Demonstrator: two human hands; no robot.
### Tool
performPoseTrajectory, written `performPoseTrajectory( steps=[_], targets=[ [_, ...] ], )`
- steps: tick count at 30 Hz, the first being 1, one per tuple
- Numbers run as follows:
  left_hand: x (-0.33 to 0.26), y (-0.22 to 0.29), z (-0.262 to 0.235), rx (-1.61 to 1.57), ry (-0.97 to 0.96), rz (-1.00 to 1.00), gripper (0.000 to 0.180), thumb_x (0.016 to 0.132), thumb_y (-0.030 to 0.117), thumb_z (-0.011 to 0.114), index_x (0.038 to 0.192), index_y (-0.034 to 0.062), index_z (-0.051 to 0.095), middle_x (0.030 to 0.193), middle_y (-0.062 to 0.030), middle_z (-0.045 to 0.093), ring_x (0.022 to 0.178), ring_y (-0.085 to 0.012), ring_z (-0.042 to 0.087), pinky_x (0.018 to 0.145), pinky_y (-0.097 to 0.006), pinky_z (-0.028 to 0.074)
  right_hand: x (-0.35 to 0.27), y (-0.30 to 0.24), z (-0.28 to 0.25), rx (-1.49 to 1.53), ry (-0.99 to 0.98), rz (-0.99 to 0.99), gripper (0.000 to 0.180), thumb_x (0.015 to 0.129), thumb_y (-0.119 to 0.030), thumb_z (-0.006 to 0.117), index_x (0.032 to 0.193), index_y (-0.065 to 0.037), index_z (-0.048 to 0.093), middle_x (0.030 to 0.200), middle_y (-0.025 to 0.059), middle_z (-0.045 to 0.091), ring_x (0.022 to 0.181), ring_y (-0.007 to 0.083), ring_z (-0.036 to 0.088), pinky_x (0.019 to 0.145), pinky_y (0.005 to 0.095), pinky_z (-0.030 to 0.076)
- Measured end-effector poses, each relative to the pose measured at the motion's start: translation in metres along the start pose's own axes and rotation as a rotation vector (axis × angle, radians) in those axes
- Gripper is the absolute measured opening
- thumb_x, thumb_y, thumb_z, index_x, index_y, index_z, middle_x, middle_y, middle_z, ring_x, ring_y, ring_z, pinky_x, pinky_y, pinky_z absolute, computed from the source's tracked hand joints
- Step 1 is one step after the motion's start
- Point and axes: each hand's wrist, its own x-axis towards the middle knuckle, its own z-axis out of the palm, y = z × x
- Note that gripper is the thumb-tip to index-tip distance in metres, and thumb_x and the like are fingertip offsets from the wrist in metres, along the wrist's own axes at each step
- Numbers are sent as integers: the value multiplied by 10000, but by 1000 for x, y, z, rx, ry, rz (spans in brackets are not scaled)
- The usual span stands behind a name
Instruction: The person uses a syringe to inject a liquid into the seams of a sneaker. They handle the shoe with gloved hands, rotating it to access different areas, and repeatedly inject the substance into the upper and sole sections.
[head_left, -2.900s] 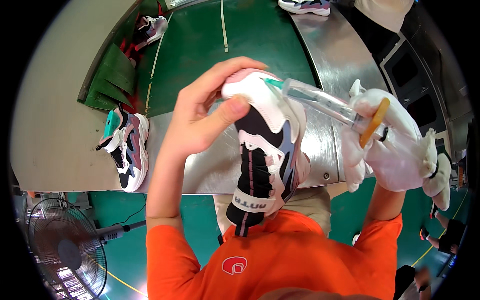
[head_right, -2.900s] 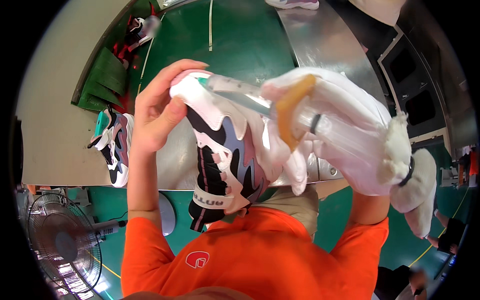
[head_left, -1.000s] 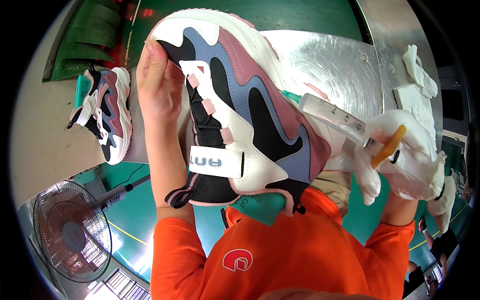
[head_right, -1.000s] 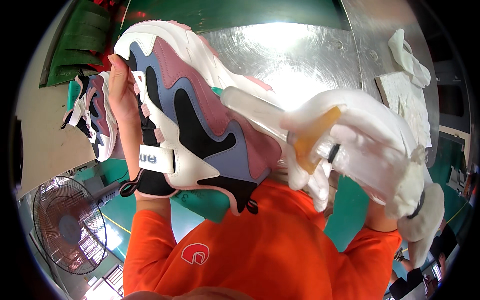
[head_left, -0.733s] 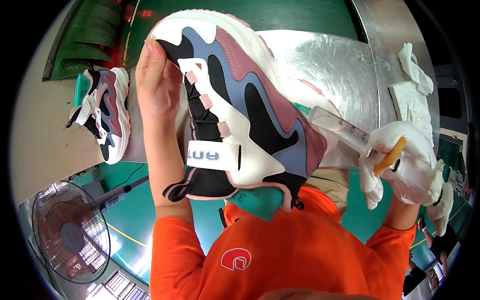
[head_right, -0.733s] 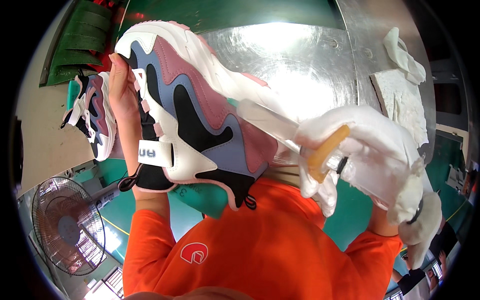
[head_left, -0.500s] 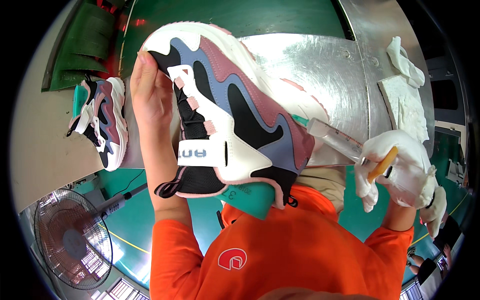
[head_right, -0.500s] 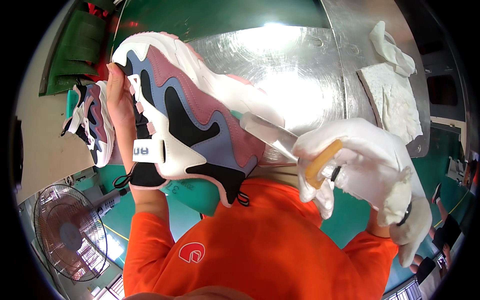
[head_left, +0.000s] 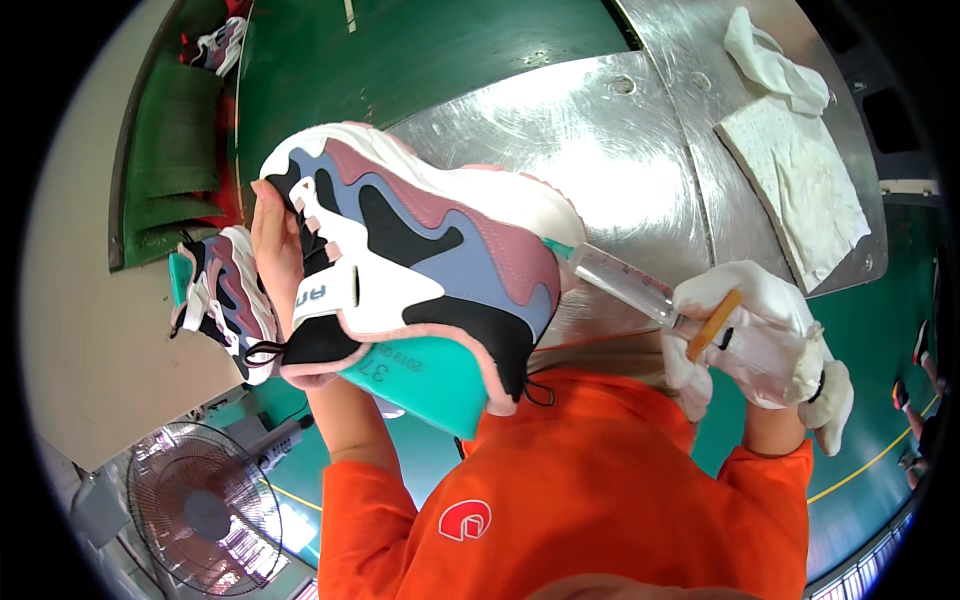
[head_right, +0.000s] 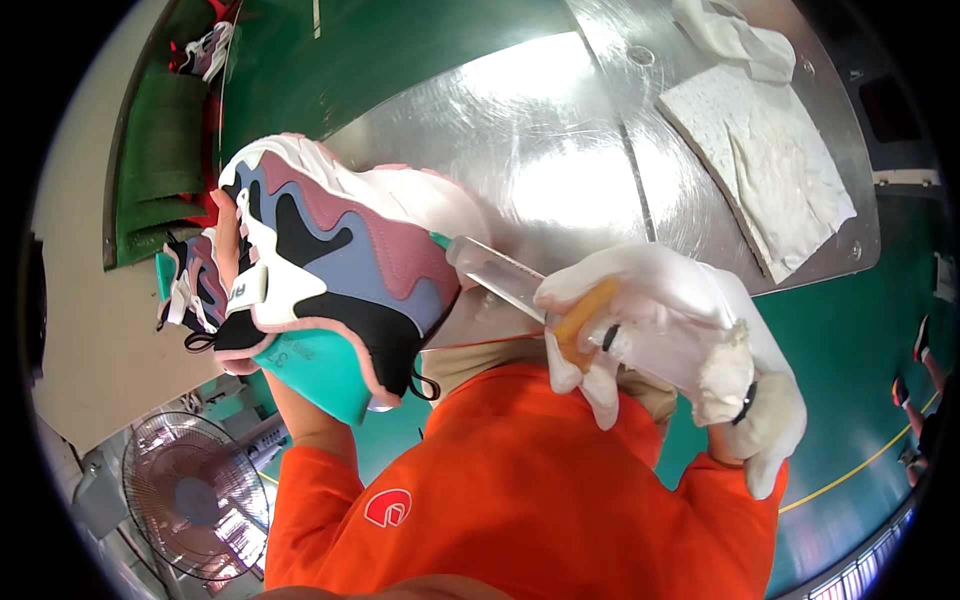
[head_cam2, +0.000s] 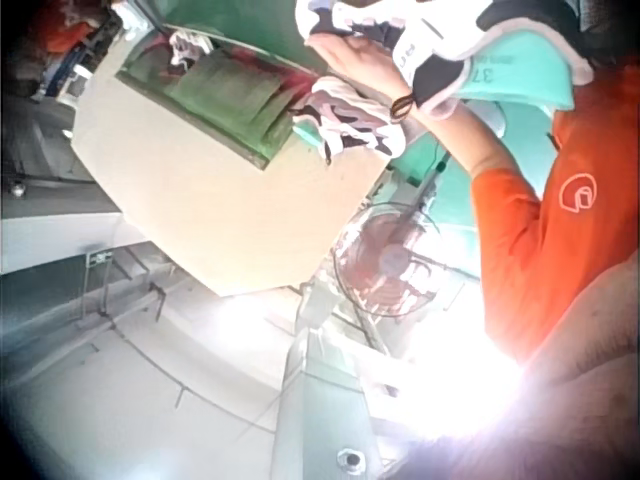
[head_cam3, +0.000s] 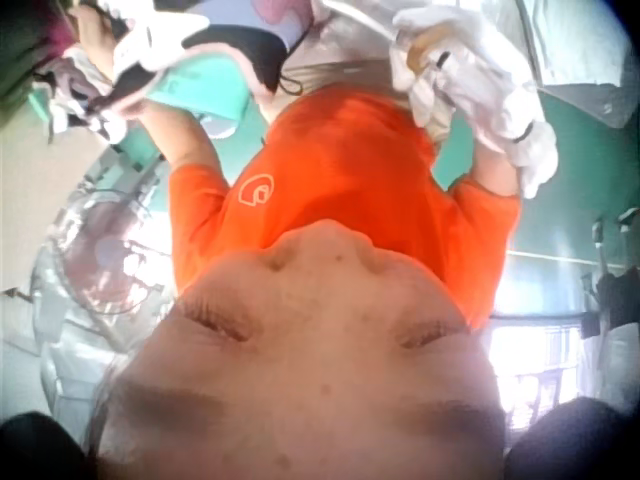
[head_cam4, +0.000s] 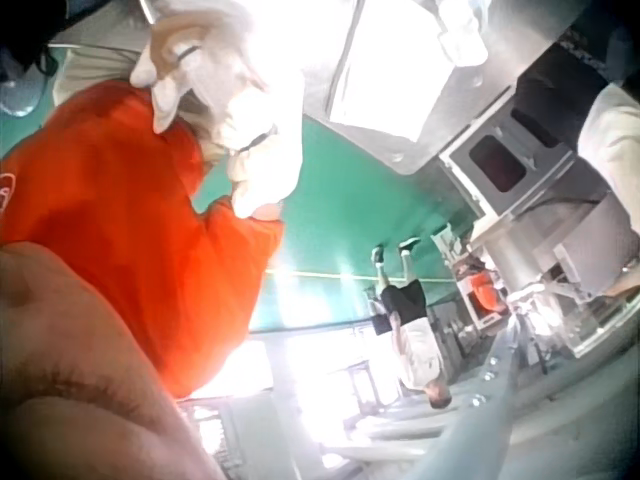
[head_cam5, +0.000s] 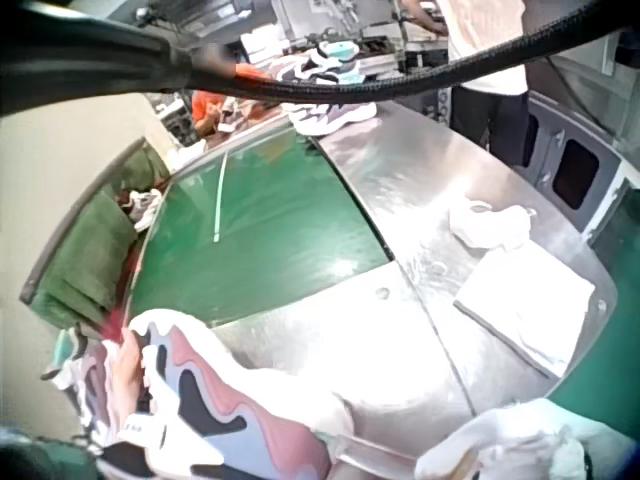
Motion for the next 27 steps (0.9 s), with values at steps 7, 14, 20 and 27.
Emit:
performPoseTrajectory(
  steps=[7,14,20,27],
  targets=[
    [-5,-2,-18,109,29,-76,519,955,466,564,1228,26,597,1072,-77,682,915,-164,674,782,-272,551,1,9,-11,182,-77,20,702,886,-549,582,1175,80,465,803,257,574,529,288,600,436,313,462],
    [12,11,-29,160,69,-36,494,964,430,553,1236,19,583,1086,-90,676,925,-185,675,780,-301,565,7,33,-12,265,-77,-45,676,890,-530,580,1206,56,463,852,248,574,569,285,605,492,311,482],
    [32,21,-32,192,69,-36,473,971,399,543,1243,13,571,1099,-102,670,933,-202,677,778,-326,577,10,46,-8,262,-8,-55,676,876,-505,599,1220,60,461,870,238,577,583,270,598,517,308,480],
    [-9,20,-56,231,81,-151,450,979,363,533,1251,5,557,1113,-115,664,943,-222,678,777,-354,591,11,53,1,220,65,-38,679,859,-475,622,1237,65,459,890,225,580,599,253,589,545,306,477]
  ],
)
